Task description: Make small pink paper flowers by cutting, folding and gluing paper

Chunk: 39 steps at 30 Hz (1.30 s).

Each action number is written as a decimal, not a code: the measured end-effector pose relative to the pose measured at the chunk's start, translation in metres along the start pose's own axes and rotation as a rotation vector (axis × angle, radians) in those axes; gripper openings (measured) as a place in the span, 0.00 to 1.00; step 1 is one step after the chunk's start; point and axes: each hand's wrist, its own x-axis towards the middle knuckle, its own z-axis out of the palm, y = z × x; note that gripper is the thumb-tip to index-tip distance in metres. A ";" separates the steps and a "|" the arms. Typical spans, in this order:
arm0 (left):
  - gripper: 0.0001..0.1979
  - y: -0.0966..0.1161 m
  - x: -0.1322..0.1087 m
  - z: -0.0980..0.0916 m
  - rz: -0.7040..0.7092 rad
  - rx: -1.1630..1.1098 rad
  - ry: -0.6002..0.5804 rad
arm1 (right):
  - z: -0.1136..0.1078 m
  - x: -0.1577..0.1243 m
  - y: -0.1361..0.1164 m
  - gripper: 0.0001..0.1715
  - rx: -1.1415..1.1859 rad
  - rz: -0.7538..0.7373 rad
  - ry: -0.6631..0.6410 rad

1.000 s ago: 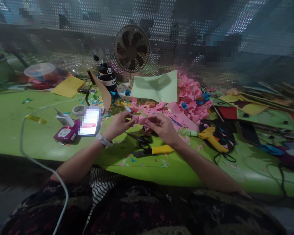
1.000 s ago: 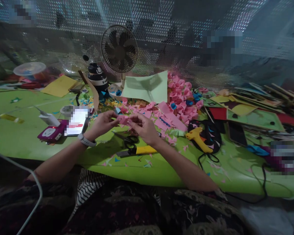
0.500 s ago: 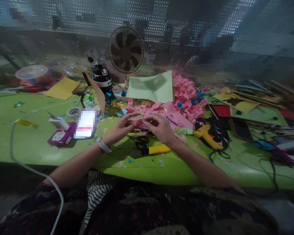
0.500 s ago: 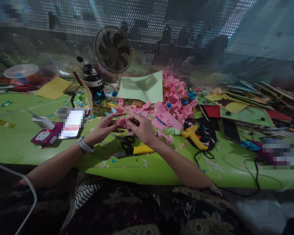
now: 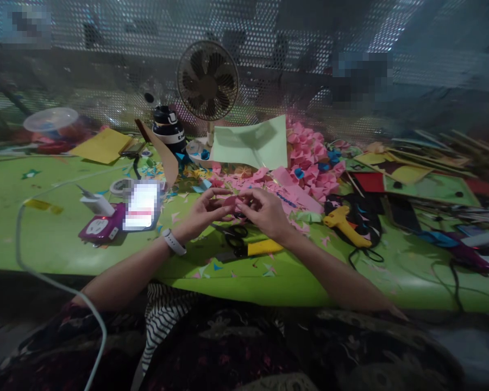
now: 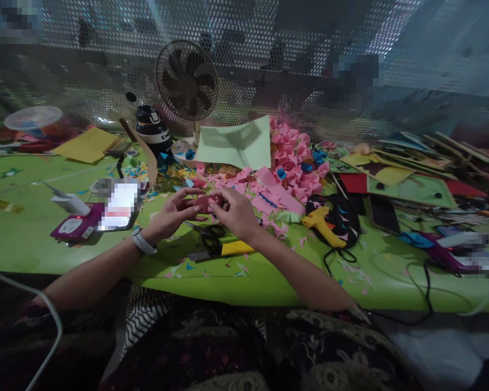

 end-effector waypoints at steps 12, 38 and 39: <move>0.29 -0.003 0.002 0.002 -0.009 -0.046 0.071 | -0.006 0.004 -0.003 0.19 0.082 0.084 -0.063; 0.19 0.007 0.004 -0.007 -0.147 0.157 0.013 | -0.013 0.008 0.001 0.22 0.173 0.194 -0.177; 0.19 0.007 0.004 -0.007 -0.145 0.158 0.010 | -0.013 0.008 0.001 0.22 0.164 0.190 -0.172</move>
